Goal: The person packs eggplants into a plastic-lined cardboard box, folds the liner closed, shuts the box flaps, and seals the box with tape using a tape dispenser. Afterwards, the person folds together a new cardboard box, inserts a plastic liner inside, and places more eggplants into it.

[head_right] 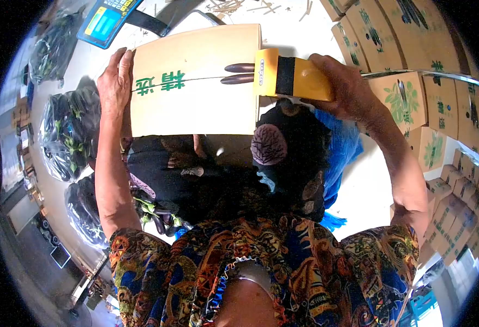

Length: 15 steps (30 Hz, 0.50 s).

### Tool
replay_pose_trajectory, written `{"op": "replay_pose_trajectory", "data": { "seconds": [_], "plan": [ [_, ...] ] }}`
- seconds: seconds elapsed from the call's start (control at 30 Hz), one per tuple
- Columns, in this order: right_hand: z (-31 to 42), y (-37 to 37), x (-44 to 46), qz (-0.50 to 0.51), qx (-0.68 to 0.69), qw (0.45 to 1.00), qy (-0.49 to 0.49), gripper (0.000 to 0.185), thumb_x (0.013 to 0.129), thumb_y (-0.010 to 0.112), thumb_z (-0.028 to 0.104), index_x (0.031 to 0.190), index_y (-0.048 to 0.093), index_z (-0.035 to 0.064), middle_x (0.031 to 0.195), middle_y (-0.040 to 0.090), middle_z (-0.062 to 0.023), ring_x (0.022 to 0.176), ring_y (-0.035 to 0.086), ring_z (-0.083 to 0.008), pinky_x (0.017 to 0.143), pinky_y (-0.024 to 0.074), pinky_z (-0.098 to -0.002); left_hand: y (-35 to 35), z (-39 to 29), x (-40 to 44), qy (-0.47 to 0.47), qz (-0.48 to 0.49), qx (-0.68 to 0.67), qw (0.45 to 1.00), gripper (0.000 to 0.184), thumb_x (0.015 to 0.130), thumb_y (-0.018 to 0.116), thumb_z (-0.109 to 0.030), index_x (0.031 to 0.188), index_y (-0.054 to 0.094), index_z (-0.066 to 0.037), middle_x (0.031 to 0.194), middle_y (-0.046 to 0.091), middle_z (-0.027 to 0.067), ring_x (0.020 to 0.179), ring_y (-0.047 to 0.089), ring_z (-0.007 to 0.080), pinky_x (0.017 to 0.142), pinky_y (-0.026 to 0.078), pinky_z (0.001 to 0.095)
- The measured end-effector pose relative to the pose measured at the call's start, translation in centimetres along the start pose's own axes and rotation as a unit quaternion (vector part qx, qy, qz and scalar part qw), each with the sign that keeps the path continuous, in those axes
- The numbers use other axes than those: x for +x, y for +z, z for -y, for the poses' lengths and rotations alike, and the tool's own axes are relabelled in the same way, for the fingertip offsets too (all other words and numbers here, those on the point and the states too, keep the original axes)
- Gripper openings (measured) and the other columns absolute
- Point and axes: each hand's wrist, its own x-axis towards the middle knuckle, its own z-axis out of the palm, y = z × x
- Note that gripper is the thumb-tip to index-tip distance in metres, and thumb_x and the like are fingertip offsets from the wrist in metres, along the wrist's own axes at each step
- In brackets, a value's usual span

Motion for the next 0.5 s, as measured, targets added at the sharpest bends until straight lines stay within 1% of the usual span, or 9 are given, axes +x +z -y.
{"op": "replay_pose_trajectory", "data": {
  "seconds": [0.03, 0.13, 0.23, 0.33, 0.43, 0.5],
  "plan": [
    [-0.3, 0.4, -0.4, -0.01, -0.001, 1.0, -0.011, 0.073, 0.072, 0.082, 0.019, 0.131, 0.042, 0.0058, 0.113, 0.062, -0.0212, 0.099, 0.065, -0.0375, 0.082, 0.0559, -0.0448, 0.1, 0.0, 0.0, -0.015, -0.001, -0.004, 1.0, 0.046, 0.096, 0.047, -0.049, 0.122, 0.061, -0.013, 0.1, 0.068, 0.021, 0.094, 0.065, 0.0409, 0.083, 0.051, 0.0452],
    [-2.5, 1.4, -2.3, -0.013, -0.043, 0.999, 0.007, 0.075, 0.071, 0.082, 0.019, 0.131, 0.041, 0.0045, 0.116, 0.06, -0.0217, 0.1, 0.063, -0.0402, 0.083, 0.0547, -0.0443, -0.2, -0.3, 0.1, -0.017, 0.006, -0.017, 1.0, 0.047, 0.096, 0.047, -0.05, 0.121, 0.062, -0.012, 0.103, 0.068, 0.0209, 0.096, 0.065, 0.0405, 0.084, 0.051, 0.0447],
    [-6.6, 3.9, -5.3, -0.013, -0.049, 0.999, 0.009, 0.074, 0.071, 0.082, 0.02, 0.131, 0.04, 0.0052, 0.115, 0.059, -0.0217, 0.098, 0.062, -0.0418, 0.082, 0.0537, -0.0447, -0.2, -0.5, 0.2, -0.022, 0.012, -0.018, 1.0, 0.047, 0.096, 0.047, -0.05, 0.12, 0.062, -0.012, 0.104, 0.068, 0.021, 0.097, 0.065, 0.0404, 0.085, 0.05, 0.0444],
    [-8.6, 5.8, -8.0, -0.076, -0.065, 0.995, -0.031, 0.071, 0.073, 0.08, 0.018, 0.13, 0.04, 0.0036, 0.112, 0.059, -0.0213, 0.096, 0.062, -0.0422, 0.081, 0.0532, -0.0449, -0.1, -0.2, 0.3, -0.021, 0.013, -0.014, 1.0, 0.047, 0.096, 0.047, -0.05, 0.121, 0.062, -0.012, 0.103, 0.068, 0.0215, 0.098, 0.064, 0.0401, 0.086, 0.05, 0.0444],
    [-9.2, 5.5, -9.7, -0.009, 0.021, 0.997, 0.067, 0.067, 0.078, 0.079, 0.025, 0.128, 0.042, 0.001, 0.103, 0.061, -0.0193, 0.091, 0.063, -0.0377, 0.079, 0.0522, -0.0404, -0.2, -0.6, 0.4, -0.041, 0.023, 0.002, 0.999, 0.048, 0.096, 0.046, -0.051, 0.121, 0.062, -0.013, 0.103, 0.068, 0.0216, 0.098, 0.064, 0.04, 0.086, 0.05, 0.0447],
    [-6.7, 4.3, -8.7, 0.004, -0.042, 0.997, 0.063, 0.06, 0.079, 0.076, 0.023, 0.123, 0.042, 0.0004, 0.104, 0.061, -0.0215, 0.092, 0.064, -0.0394, 0.076, 0.0536, -0.0439, 0.1, -0.1, 0.4, -0.029, 0.015, 0.025, 0.999, 0.048, 0.096, 0.044, -0.052, 0.121, 0.062, -0.014, 0.103, 0.067, 0.0217, 0.098, 0.064, 0.0401, 0.086, 0.05, 0.0449]
  ]
}}
